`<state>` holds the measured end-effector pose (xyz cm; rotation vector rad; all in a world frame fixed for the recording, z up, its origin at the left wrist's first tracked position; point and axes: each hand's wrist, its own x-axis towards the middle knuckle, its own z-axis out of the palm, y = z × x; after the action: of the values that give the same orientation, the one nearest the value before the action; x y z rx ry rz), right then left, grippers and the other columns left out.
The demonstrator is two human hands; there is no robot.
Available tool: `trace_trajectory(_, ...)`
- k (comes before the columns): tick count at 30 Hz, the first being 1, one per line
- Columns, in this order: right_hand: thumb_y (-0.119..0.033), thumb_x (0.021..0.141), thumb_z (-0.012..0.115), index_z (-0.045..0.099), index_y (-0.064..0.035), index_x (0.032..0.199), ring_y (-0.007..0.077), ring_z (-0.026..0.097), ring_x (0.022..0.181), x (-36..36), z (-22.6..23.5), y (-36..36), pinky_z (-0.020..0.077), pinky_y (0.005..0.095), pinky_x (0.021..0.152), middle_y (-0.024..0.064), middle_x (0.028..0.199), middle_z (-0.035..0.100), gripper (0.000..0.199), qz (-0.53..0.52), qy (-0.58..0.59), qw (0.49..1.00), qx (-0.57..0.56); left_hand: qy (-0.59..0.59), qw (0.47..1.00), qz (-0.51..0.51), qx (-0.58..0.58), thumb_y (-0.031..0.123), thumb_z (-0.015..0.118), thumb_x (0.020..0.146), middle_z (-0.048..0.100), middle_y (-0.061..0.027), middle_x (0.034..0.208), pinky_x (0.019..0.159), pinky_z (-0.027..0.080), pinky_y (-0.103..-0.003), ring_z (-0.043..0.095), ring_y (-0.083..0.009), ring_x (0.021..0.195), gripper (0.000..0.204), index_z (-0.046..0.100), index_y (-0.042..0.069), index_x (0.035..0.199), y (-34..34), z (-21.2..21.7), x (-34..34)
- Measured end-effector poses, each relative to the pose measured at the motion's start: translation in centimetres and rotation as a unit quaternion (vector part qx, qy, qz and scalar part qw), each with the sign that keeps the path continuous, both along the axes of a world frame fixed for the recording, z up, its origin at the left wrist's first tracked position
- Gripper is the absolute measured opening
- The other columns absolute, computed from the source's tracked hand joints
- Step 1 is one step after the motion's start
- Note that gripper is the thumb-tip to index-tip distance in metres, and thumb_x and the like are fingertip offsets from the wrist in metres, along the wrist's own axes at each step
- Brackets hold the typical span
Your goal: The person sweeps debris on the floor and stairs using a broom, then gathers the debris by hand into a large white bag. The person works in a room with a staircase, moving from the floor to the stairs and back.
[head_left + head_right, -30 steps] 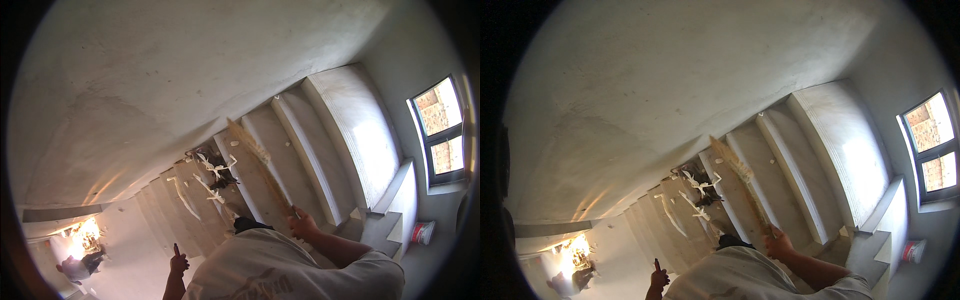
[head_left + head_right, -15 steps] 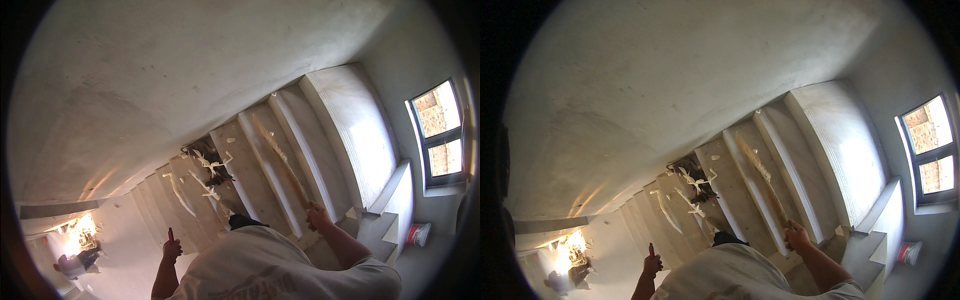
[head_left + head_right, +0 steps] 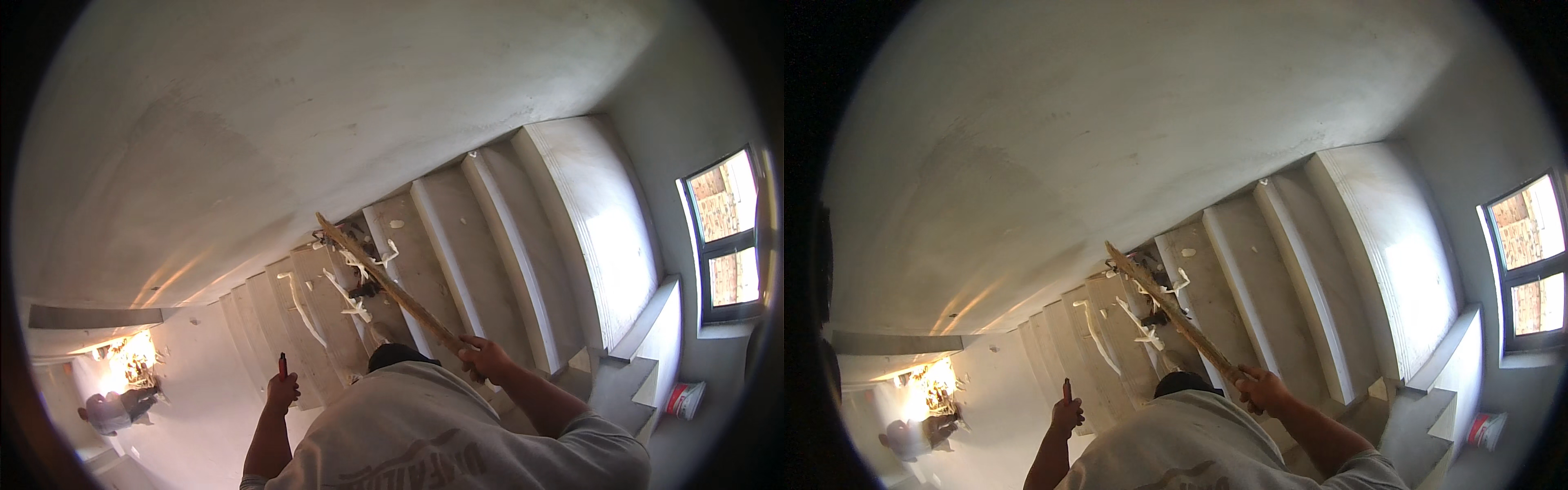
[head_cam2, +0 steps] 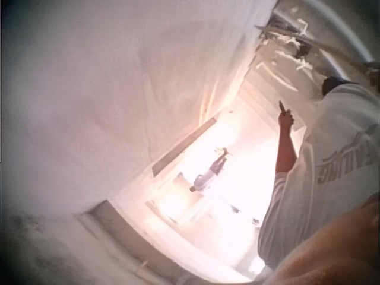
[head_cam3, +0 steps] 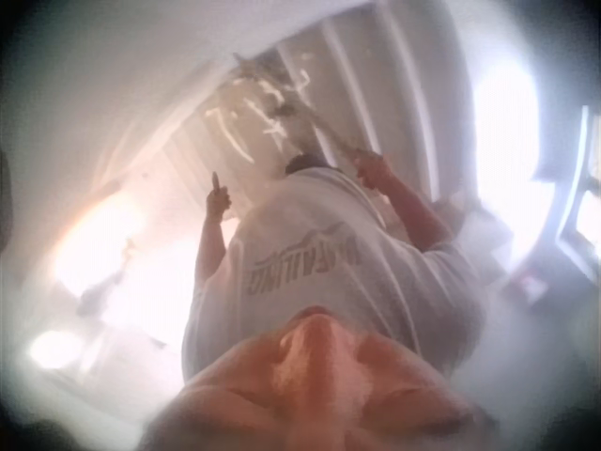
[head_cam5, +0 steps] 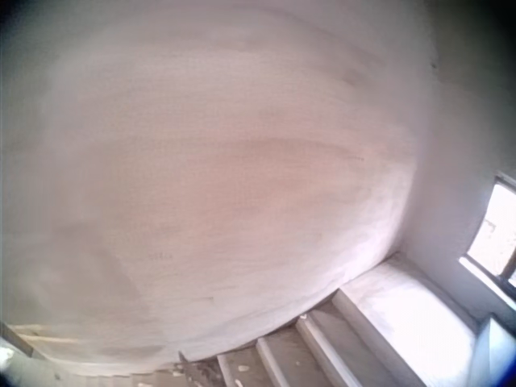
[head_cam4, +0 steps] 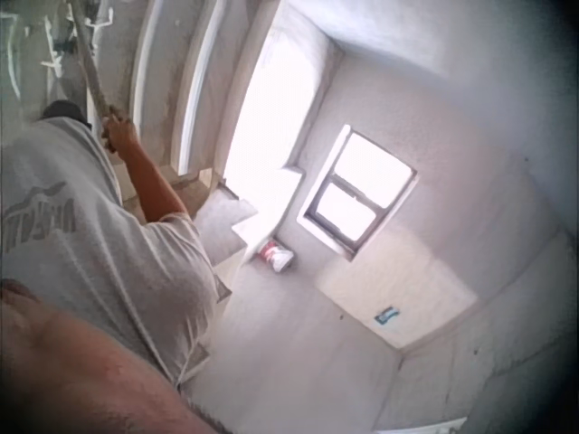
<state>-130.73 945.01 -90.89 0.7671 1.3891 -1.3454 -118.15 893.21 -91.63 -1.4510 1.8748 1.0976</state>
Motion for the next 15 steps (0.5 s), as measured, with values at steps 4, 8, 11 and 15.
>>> trace_trajectory(4,-0.019,0.093,0.06,0.05,-0.0129,0.141,0.0171,0.056,0.051,2.4,-4.2,1.8,0.0447,0.033,0.043,0.0096,0.077,0.063,0.049,0.095,0.185,0.976,0.068,-0.002,1.0,0.015,-0.007,0.025,0.064,0.088,0.059,-0.0072,0.069,0.045,0.048,-0.032,0.059,-0.0183,0.051,0.027,0.058,0.001,0.095,-3.6,-3.2,3.6)
trace_trajectory(8,-0.024,0.094,0.055,0.045,-0.0144,0.145,0.0183,0.061,0.055,2.3,-6.7,3.2,0.0504,0.0348,0.048,0.0097,0.08,0.066,0.053,0.074,0.149,0.961,0.222,-0.016,0.999,0.043,0.005,0.023,0.063,0.088,0.057,-0.0072,0.067,0.042,0.045,-0.032,0.057,-0.0189,0.049,0.023,0.056,0.001,0.093,-7.6,-8.6,10.3)
trace_trajectory(11,-0.023,0.096,0.055,0.045,-0.0168,0.145,0.0168,0.054,0.046,2.4,-11.7,3.1,0.044,0.0349,0.042,0.006,0.067,0.058,0.051,-0.017,0.115,0.965,0.234,-0.015,0.996,0.08,0.036,0.02,0.063,0.086,0.054,-0.0065,0.065,0.039,0.043,-0.032,0.055,-0.0199,0.046,0.02,0.054,0.002,0.09,-10.6,-12.7,13.8)
trace_trajectory(15,-0.019,0.095,0.056,0.041,-0.0163,0.148,0.0169,0.05,0.045,6.5,-10.5,-2.3,0.0391,0.0345,0.04,0.0085,0.069,0.057,0.055,-0.073,0.118,0.978,0.157,-0.039,0.992,0.117,0.039,0.018,0.063,0.085,0.055,-0.0075,0.065,0.038,0.044,-0.035,0.056,-0.022,0.046,0.019,0.054,0.002,0.092,-16.0,-13.9,19.8)
